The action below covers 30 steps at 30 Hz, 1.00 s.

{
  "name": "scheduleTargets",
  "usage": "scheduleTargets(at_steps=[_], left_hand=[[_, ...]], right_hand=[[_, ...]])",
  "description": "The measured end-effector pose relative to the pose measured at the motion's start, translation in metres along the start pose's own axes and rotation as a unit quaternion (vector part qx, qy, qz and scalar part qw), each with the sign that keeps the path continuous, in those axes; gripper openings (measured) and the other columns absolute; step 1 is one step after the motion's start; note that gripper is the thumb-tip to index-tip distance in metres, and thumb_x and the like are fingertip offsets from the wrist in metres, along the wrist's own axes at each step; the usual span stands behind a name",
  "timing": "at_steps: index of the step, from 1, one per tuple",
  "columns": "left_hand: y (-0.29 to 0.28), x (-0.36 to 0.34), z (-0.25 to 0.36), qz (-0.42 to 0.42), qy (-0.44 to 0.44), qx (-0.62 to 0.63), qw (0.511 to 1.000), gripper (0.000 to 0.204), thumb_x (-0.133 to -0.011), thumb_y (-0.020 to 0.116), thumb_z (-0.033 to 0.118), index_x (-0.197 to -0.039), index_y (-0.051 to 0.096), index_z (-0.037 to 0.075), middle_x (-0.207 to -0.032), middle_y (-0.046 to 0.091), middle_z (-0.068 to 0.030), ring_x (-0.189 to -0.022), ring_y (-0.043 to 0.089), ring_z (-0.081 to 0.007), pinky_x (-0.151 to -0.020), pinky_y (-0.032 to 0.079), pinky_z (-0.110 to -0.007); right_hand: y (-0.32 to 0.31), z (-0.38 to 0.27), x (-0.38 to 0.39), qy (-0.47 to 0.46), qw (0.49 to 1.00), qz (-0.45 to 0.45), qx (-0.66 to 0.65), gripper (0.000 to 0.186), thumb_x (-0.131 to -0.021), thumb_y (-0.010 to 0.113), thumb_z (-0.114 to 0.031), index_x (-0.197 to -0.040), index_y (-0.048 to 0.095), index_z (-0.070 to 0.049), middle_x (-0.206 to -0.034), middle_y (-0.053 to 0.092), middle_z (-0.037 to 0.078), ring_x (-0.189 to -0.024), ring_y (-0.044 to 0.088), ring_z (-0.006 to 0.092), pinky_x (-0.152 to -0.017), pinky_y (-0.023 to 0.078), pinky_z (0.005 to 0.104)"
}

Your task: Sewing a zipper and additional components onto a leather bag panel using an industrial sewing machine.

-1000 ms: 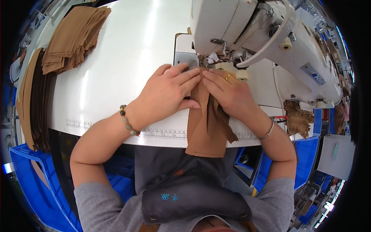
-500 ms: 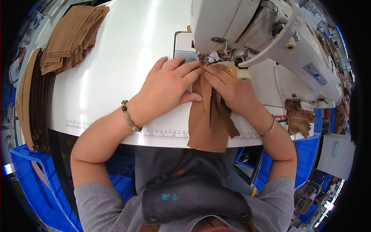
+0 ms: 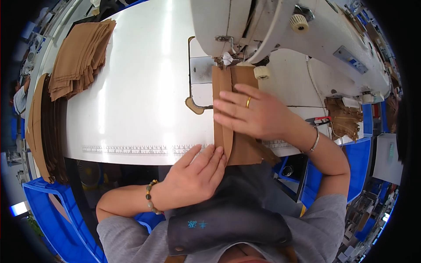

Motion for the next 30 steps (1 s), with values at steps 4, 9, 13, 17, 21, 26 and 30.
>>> scheduleTargets(at_steps=[4, 9, 13, 17, 21, 26, 30], left_hand=[[0.005, 0.01, 0.012, 0.001, 0.009, -0.037, 0.999, 0.035, -0.087, 0.063, 0.012, -0.117, 0.075, 0.0, -0.126, 0.074, -0.0148, -0.118, 0.066, -0.0262, -0.1, 0.053, -0.038], [0.003, 0.01, 0.015, 0.023, 0.026, -0.05, 0.998, 0.036, -0.086, 0.064, 0.016, -0.115, 0.074, -0.005, -0.125, 0.073, -0.0195, -0.116, 0.066, -0.0302, -0.097, 0.056, -0.04], [-0.005, 0.006, -0.006, 0.029, -0.027, 0.055, 0.998, 0.035, -0.082, 0.07, 0.011, -0.115, 0.077, 0.005, -0.118, 0.076, -0.0098, -0.111, 0.068, -0.0233, -0.095, 0.055, -0.036], [0.003, -0.018, -0.048, 0.015, -0.085, 0.105, 0.991, 0.043, -0.085, 0.076, 0.018, -0.126, 0.071, 0.006, -0.129, 0.07, -0.0083, -0.115, 0.067, -0.026, -0.095, 0.055, -0.037], [0.015, -0.053, -0.091, 0.03, -0.093, 0.0, 0.995, 0.062, -0.086, 0.079, 0.04, -0.134, 0.065, 0.004, -0.142, 0.064, -0.0102, -0.125, 0.062, -0.0295, -0.099, 0.053, -0.04], [0.033, -0.063, -0.108, -0.023, -0.087, 0.01, 0.996, 0.078, -0.08, 0.078, 0.055, -0.137, 0.065, 0.003, -0.143, 0.063, -0.0107, -0.129, 0.06, -0.0304, -0.104, 0.05, -0.042], [0.034, -0.059, -0.105, -0.023, -0.079, -0.004, 0.997, 0.082, -0.079, 0.075, 0.06, -0.137, 0.065, 0.003, -0.144, 0.063, -0.0111, -0.13, 0.059, -0.0298, -0.106, 0.048, -0.042]], right_hand=[[-0.014, -0.047, 0.014, -0.041, 0.998, 0.023, -0.037, 0.032, -0.088, 0.064, -0.02, -0.113, 0.071, -0.001, -0.123, 0.071, 0.013, -0.119, 0.067, 0.0284, -0.104, 0.053, 0.0447], [-0.018, -0.072, 0.028, 0.024, 0.998, 0.02, -0.052, 0.029, -0.088, 0.069, -0.019, -0.112, 0.073, -0.002, -0.126, 0.072, 0.014, -0.116, 0.069, 0.0298, -0.1, 0.056, 0.0432], [-0.02, -0.087, 0.032, 0.031, 0.998, 0.021, -0.048, 0.029, -0.09, 0.065, -0.02, -0.111, 0.074, -0.003, -0.125, 0.071, 0.017, -0.115, 0.069, 0.032, -0.101, 0.055, 0.0446], [-0.021, -0.094, 0.036, 0.038, 0.999, 0.013, -0.037, 0.031, -0.09, 0.062, -0.023, -0.114, 0.074, -0.006, -0.128, 0.07, 0.018, -0.117, 0.069, 0.033, -0.103, 0.053, 0.045], [-0.02, -0.096, 0.036, 0.032, 0.999, -0.003, -0.037, 0.035, -0.09, 0.062, -0.026, -0.115, 0.073, -0.006, -0.129, 0.07, 0.021, -0.118, 0.069, 0.034, -0.103, 0.054, 0.0445], [-0.037, -0.078, 0.019, 0.045, 0.993, -0.015, -0.107, 0.033, -0.09, 0.066, -0.026, -0.114, 0.072, -0.004, -0.12, 0.071, 0.019, -0.113, 0.069, 0.033, -0.1, 0.054, 0.0432], [-0.067, -0.028, 0.012, 0.12, 0.978, -0.012, -0.17, 0.028, -0.088, 0.073, -0.021, -0.109, 0.071, -0.004, -0.103, 0.067, 0.011, -0.084, 0.068, 0.0218, -0.073, 0.055, 0.0334]])
Point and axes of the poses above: each hand's wrist, its own x-axis away from the middle knuckle, its own y-axis out of the palm, z = x × y, the point moved 9 cm from there along -x, towards the middle knuckle
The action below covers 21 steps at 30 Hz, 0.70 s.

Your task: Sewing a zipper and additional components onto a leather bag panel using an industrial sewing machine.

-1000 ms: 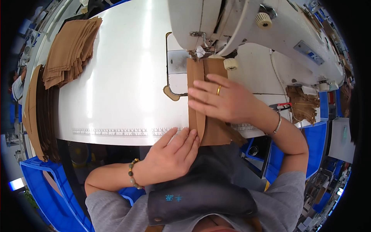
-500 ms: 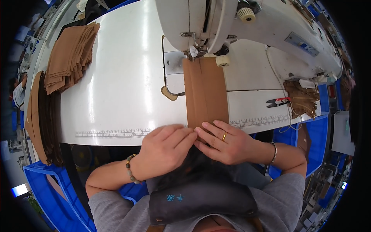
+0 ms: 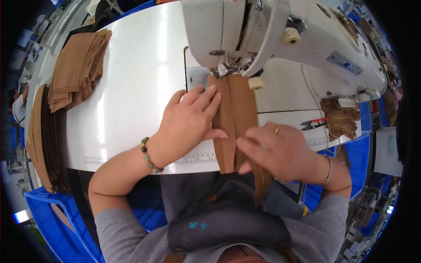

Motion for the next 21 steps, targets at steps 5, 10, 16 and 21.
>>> scheduleTargets(at_steps=[5, 10, 16, 21], left_hand=[[0.0, 0.001, -0.001, 0.015, -0.008, 0.006, 1.0, 0.082, -0.078, 0.074, 0.063, -0.135, 0.066, 0.004, -0.142, 0.063, -0.0116, -0.131, 0.057, -0.0306, -0.106, 0.047, -0.044], [0.002, 0.003, -0.004, 0.001, -0.019, 0.006, 1.0, 0.081, -0.077, 0.075, 0.063, -0.133, 0.068, 0.006, -0.139, 0.063, -0.0102, -0.133, 0.055, -0.0316, -0.106, 0.047, -0.044], [0.0, 0.004, -0.007, 0.006, -0.052, 0.048, 0.997, 0.084, -0.072, 0.079, 0.06, -0.132, 0.063, 0.003, -0.145, 0.057, -0.0105, -0.136, 0.053, -0.0321, -0.109, 0.045, -0.047], [-0.003, 0.001, -0.006, 0.022, -0.044, 0.039, 0.998, 0.092, -0.07, 0.081, 0.061, -0.136, 0.058, 0.001, -0.156, 0.049, -0.0132, -0.145, 0.046, -0.036, -0.113, 0.041, -0.052]], right_hand=[[-0.008, 0.037, -0.025, -0.045, 0.976, 0.147, 0.156, 0.024, -0.084, 0.073, -0.015, -0.105, 0.069, -0.004, -0.098, 0.065, 0.005, -0.068, 0.063, 0.0114, -0.054, 0.049, 0.0248], [0.039, 0.06, -0.037, -0.056, 0.967, 0.167, 0.183, 0.028, -0.08, 0.069, -0.013, -0.107, 0.071, -0.004, -0.103, 0.068, 0.004, -0.068, 0.064, 0.0119, -0.057, 0.052, 0.0249], [0.05, 0.068, -0.033, -0.026, 0.974, 0.137, 0.177, 0.03, -0.081, 0.069, -0.012, -0.109, 0.072, -0.003, -0.107, 0.07, 0.005, -0.068, 0.063, 0.0135, -0.057, 0.051, 0.0272], [0.053, 0.07, -0.034, -0.032, 0.977, 0.126, 0.169, 0.031, -0.08, 0.069, -0.013, -0.108, 0.073, -0.003, -0.111, 0.071, 0.006, -0.069, 0.064, 0.0136, -0.056, 0.051, 0.0273]])
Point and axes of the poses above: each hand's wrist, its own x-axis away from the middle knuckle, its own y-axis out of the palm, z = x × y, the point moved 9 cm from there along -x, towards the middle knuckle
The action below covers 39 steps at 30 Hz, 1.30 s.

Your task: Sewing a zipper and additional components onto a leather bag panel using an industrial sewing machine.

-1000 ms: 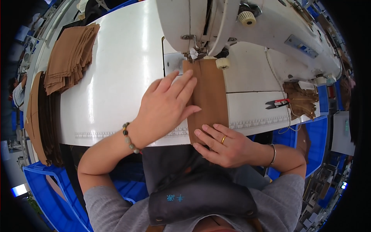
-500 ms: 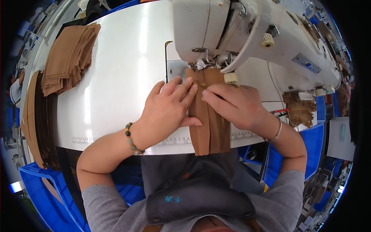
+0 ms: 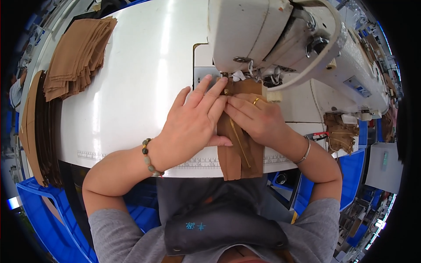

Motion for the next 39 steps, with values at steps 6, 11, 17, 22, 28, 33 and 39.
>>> scheduleTargets(at_steps=[6, 11, 17, 22, 28, 33, 39], left_hand=[[0.005, 0.001, -0.002, -0.02, -0.005, 0.008, 1.0, 0.093, -0.071, 0.079, 0.064, -0.136, 0.057, 0.001, -0.156, 0.05, -0.0142, -0.146, 0.045, -0.0359, -0.114, 0.039, -0.052], [0.006, 0.001, -0.005, -0.019, -0.006, 0.022, 1.0, 0.093, -0.073, 0.079, 0.064, -0.137, 0.056, -0.001, -0.152, 0.053, -0.0142, -0.143, 0.048, -0.0358, -0.114, 0.039, -0.051], [0.008, -0.001, -0.007, -0.033, -0.004, 0.042, 0.999, 0.091, -0.075, 0.078, 0.063, -0.135, 0.057, -0.002, -0.152, 0.054, -0.0144, -0.14, 0.049, -0.0355, -0.114, 0.039, -0.05], [0.008, 0.0, -0.005, -0.043, -0.005, 0.022, 0.999, 0.09, -0.076, 0.077, 0.064, -0.134, 0.058, -0.002, -0.153, 0.054, -0.0138, -0.14, 0.049, -0.0344, -0.114, 0.039, -0.052], [0.007, -0.001, -0.004, -0.044, -0.005, 0.018, 0.999, 0.09, -0.076, 0.076, 0.065, -0.134, 0.059, -0.002, -0.154, 0.053, -0.0137, -0.142, 0.048, -0.034, -0.115, 0.038, -0.054], [0.004, 0.0, -0.003, -0.025, 0.01, -0.003, 1.0, 0.093, -0.074, 0.076, 0.066, -0.134, 0.061, -0.003, -0.149, 0.056, -0.0128, -0.139, 0.049, -0.0338, -0.115, 0.038, -0.052], [0.006, 0.0, -0.003, -0.017, 0.02, -0.014, 1.0, 0.093, -0.074, 0.074, 0.068, -0.134, 0.061, -0.002, -0.146, 0.057, -0.0131, -0.137, 0.05, -0.0334, -0.115, 0.038, -0.051]], right_hand=[[0.0, -0.001, 0.001, -0.008, 1.0, 0.007, 0.007, 0.033, -0.08, 0.069, -0.014, -0.111, 0.074, -0.003, -0.117, 0.072, 0.008, -0.071, 0.067, 0.0146, -0.056, 0.052, 0.0285], [0.0, 0.002, 0.0, 0.011, 1.0, -0.008, -0.002, 0.032, -0.081, 0.069, -0.015, -0.111, 0.073, -0.004, -0.117, 0.072, 0.009, -0.074, 0.069, 0.0149, -0.056, 0.052, 0.0289], [0.003, 0.011, -0.005, 0.068, 0.998, -0.004, 0.016, 0.031, -0.083, 0.068, -0.014, -0.113, 0.068, -0.005, -0.121, 0.071, 0.009, -0.088, 0.072, 0.0206, -0.067, 0.054, 0.033], [0.006, 0.012, -0.004, 0.066, 0.998, -0.01, -0.013, 0.028, -0.085, 0.067, -0.013, -0.111, 0.067, -0.005, -0.123, 0.071, 0.008, -0.094, 0.072, 0.0231, -0.071, 0.055, 0.0346], [0.003, 0.011, -0.002, 0.072, 0.997, -0.011, -0.033, 0.028, -0.085, 0.067, -0.015, -0.112, 0.067, -0.005, -0.124, 0.07, 0.009, -0.1, 0.071, 0.0241, -0.076, 0.056, 0.0359], [-0.002, 0.012, 0.0, 0.101, 0.993, -0.024, -0.055, 0.035, -0.084, 0.073, -0.017, -0.116, 0.067, -0.004, -0.128, 0.068, 0.01, -0.11, 0.07, 0.0267, -0.081, 0.056, 0.0372], [0.003, 0.011, 0.002, 0.107, 0.991, -0.065, -0.053, 0.044, -0.082, 0.077, -0.018, -0.122, 0.066, -0.005, -0.132, 0.066, 0.011, -0.118, 0.068, 0.0286, -0.09, 0.054, 0.0406]])
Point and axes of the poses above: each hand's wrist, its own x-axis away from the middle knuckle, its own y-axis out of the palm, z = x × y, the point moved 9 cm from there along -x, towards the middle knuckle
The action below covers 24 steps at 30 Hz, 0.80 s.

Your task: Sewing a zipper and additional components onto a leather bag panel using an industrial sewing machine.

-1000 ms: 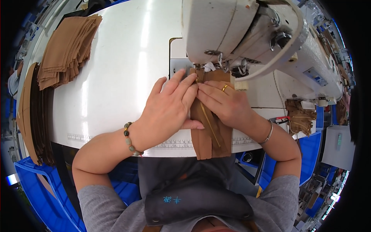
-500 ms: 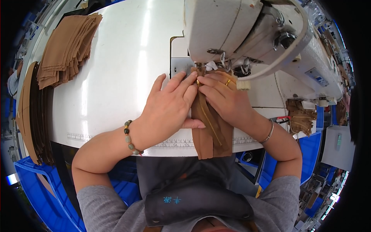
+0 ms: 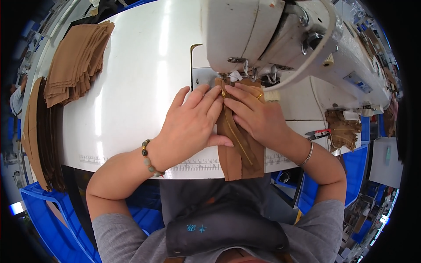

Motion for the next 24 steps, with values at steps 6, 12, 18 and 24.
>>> scheduleTargets(at_steps=[6, 12, 18, 24], left_hand=[[-0.0001, -0.0011, -0.0004, 0.001, 0.004, -0.003, 1.0, 0.095, -0.074, 0.073, 0.07, -0.134, 0.061, -0.002, -0.144, 0.059, -0.0134, -0.136, 0.051, -0.0336, -0.114, 0.039, -0.051], [-0.0018, 0.0, 0.0025, 0.003, 0.009, 0.004, 1.0, 0.097, -0.072, 0.073, 0.073, -0.133, 0.062, -0.003, -0.143, 0.06, -0.0139, -0.137, 0.051, -0.0341, -0.114, 0.04, -0.052], [-0.0014, -0.001, 0.0002, 0.004, 0.003, 0.009, 1.0, 0.098, -0.071, 0.073, 0.073, -0.133, 0.062, -0.003, -0.144, 0.059, -0.0147, -0.136, 0.051, -0.0344, -0.114, 0.04, -0.052], [-0.0013, -0.0041, 0.0006, 0.009, 0.008, 0.031, 0.999, 0.097, -0.071, 0.074, 0.071, -0.131, 0.062, -0.004, -0.143, 0.059, -0.0153, -0.135, 0.052, -0.0344, -0.113, 0.04, -0.051]], right_hand=[[-0.0008, 0.0006, 0.0038, 0.006, 1.0, 0.003, 0.0, 0.045, -0.082, 0.078, -0.02, -0.124, 0.066, -0.006, -0.136, 0.064, 0.011, -0.124, 0.066, 0.0287, -0.097, 0.052, 0.0405], [0.0027, -0.0033, 0.0076, 0.005, 0.999, -0.029, 0.017, 0.049, -0.083, 0.079, -0.023, -0.127, 0.065, -0.006, -0.143, 0.061, 0.012, -0.127, 0.064, 0.0273, -0.103, 0.049, 0.0435], [0.0071, 0.0001, 0.0064, 0.025, 0.998, -0.06, 0.01, 0.054, -0.082, 0.078, -0.017, -0.133, 0.064, -0.006, -0.152, 0.056, 0.01, -0.139, 0.056, 0.0293, -0.078, 0.061, 0.0348], [0.0047, 0.001, 0.0084, 0.03, 0.998, -0.057, 0.009, 0.053, -0.083, 0.077, -0.018, -0.133, 0.064, -0.006, -0.152, 0.055, 0.01, -0.139, 0.057, 0.0291, -0.078, 0.061, 0.0346]])
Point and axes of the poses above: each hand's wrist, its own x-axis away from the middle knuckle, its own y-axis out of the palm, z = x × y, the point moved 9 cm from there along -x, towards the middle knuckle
